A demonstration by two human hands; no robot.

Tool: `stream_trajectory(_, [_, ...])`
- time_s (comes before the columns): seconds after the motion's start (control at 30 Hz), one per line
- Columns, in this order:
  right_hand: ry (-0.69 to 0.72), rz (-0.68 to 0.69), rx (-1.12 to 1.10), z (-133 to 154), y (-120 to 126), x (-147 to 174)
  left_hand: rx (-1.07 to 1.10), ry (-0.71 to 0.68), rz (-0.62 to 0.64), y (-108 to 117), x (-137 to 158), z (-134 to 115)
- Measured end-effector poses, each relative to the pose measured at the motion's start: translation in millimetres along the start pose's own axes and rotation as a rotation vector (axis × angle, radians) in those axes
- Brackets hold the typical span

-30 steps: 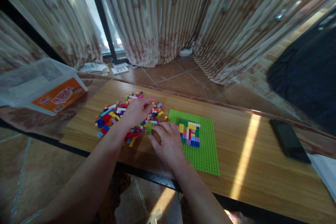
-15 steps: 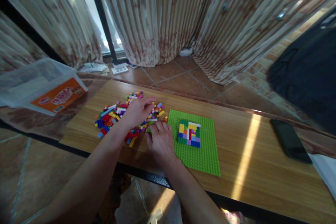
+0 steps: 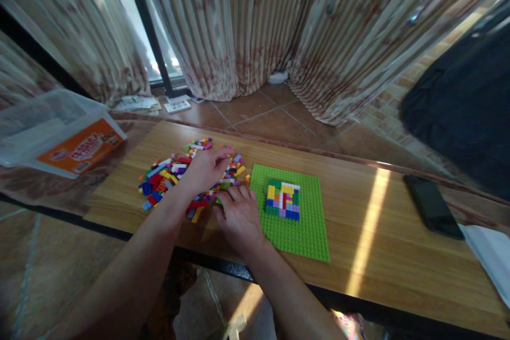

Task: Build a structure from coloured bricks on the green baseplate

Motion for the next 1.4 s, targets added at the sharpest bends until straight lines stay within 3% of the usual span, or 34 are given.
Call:
stream_trajectory(0.2, [-0.002, -0.004, -0.024, 1, -2, 0, -0.031, 0.021, -0.002, 4, 1, -1])
stream_trajectory(0.33, [-0.019, -0.082, -0.090, -5, 12, -1, -0.010, -0.004, -0.019, 4, 1, 0])
stream_trajectory(0.43, [-0.089, -0.200, -0.188, -23, 32, -1, 0.005, 0.004, -0.020, 4, 1, 2])
stream_trajectory(0.57, [-0.290, -0.287, -0.252, -66, 53, 7, 0.020, 0.005, -0.008, 4, 1, 1])
stream_trajectory(0.7, [-0.472, -0.244, -0.193, -105, 61, 20, 0.014, 0.010, -0.003, 4, 1, -1])
stream_trajectory(0.87, [-0.546, -0.187, -0.156, -129, 64, 33, -0.008, 0.000, 0.005, 3, 1, -3])
stream_trajectory(1.4, [-0.627, -0.030, 0.000, -136, 53, 42, 0.010, -0.004, -0.006, 0, 1, 2])
Point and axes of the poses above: each hand's wrist, its own x-axis away from the middle knuckle, its own y-axis out of the back of the hand, z = x × y, the point moved 8 cm from there along -x, towards the middle knuckle, and after that the axes turned 13 degrees about x, right-handed, at the moved point
